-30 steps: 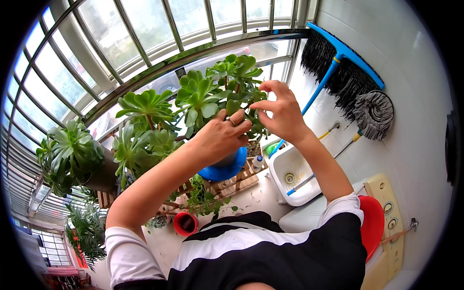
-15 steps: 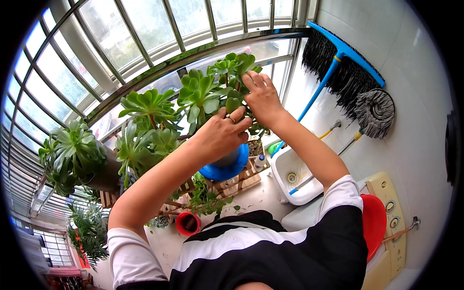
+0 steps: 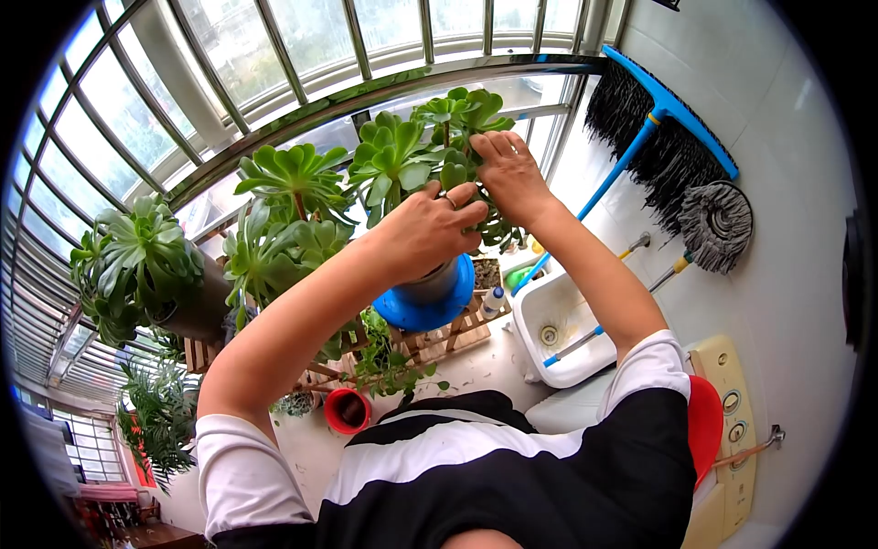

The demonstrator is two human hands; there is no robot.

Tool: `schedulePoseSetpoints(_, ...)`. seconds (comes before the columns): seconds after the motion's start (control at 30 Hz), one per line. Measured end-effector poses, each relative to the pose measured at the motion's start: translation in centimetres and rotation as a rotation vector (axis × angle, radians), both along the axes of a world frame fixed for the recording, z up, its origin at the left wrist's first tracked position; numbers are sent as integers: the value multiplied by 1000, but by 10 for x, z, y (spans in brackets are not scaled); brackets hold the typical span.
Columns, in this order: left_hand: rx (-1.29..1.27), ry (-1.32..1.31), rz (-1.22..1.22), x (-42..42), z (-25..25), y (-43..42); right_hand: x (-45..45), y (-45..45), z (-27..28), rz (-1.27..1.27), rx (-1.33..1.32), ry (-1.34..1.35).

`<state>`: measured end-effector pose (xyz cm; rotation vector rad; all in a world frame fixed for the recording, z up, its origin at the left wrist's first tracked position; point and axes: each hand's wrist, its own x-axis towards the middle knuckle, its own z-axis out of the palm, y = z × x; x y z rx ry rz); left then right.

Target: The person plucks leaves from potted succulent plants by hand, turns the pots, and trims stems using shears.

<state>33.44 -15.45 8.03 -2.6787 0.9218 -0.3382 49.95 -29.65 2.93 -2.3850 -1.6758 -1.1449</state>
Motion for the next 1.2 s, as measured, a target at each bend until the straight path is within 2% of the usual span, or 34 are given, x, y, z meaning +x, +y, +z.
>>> schedulePoseSetpoints(0.03,1,-3,1,0,1,1,1,0,1,1,1,-3)
schedulePoseSetpoints(0.1,-24,18,6,-1,1,3,2,-3,2,71,113,174)
schedulePoseSetpoints(0.13,-24,16,7,-1,0,3,1,-3,4,72,113,173)
schedulePoseSetpoints(0.2,-42,0,-7,0,-2,4,-3,-6,12,48,156,406)
schedulePoseSetpoints(0.23,-42,0,-8,0,-2,4,-5,-8,16,47,156,406)
schedulePoseSetpoints(0.3,-52,18,2,1,-2,4,-7,-13,24,194,319,425)
schedulePoseSetpoints(0.33,-51,18,0,1,-2,4,-9,-16,29,192,321,425)
schedulePoseSetpoints(0.4,-12,52,16,0,0,2,-14,-26,41,306,600,557)
schedulePoseSetpoints(0.47,-13,16,-8,-1,-2,1,-18,-42,51,398,722,718)
schedulePoseSetpoints(0.57,-56,-37,-67,-4,-6,-3,-29,-71,61,596,565,1236)
schedulePoseSetpoints(0.67,-64,-46,-109,-8,-1,-9,-43,-89,69,758,104,1390)
schedulePoseSetpoints(0.73,-51,-36,-129,-11,7,-13,-52,-89,66,767,42,1420)
schedulePoseSetpoints(0.8,-74,-19,-145,-14,17,-15,-50,-88,62,776,97,1390)
schedulePoseSetpoints(0.87,-95,-2,-164,-15,35,-16,-37,-86,58,653,372,1262)
schedulePoseSetpoints(0.93,-121,13,105,-12,58,-16,-22,-83,53,535,537,1192)
schedulePoseSetpoints(0.97,-201,-83,138,-6,65,-10,-13,-79,48,471,590,1146)
schedulePoseSetpoints(1.0,-207,-99,278,3,71,-5,-7,-75,44,406,641,1099)
schedulePoseSetpoints(1.07,-343,-179,321,20,82,6,-1,-64,38,343,726,1003)
schedulePoseSetpoints(1.13,-366,-172,497,37,80,14,9,-51,26,322,777,812)
schedulePoseSetpoints(1.2,-333,-86,596,52,75,19,10,-37,22,268,780,771)
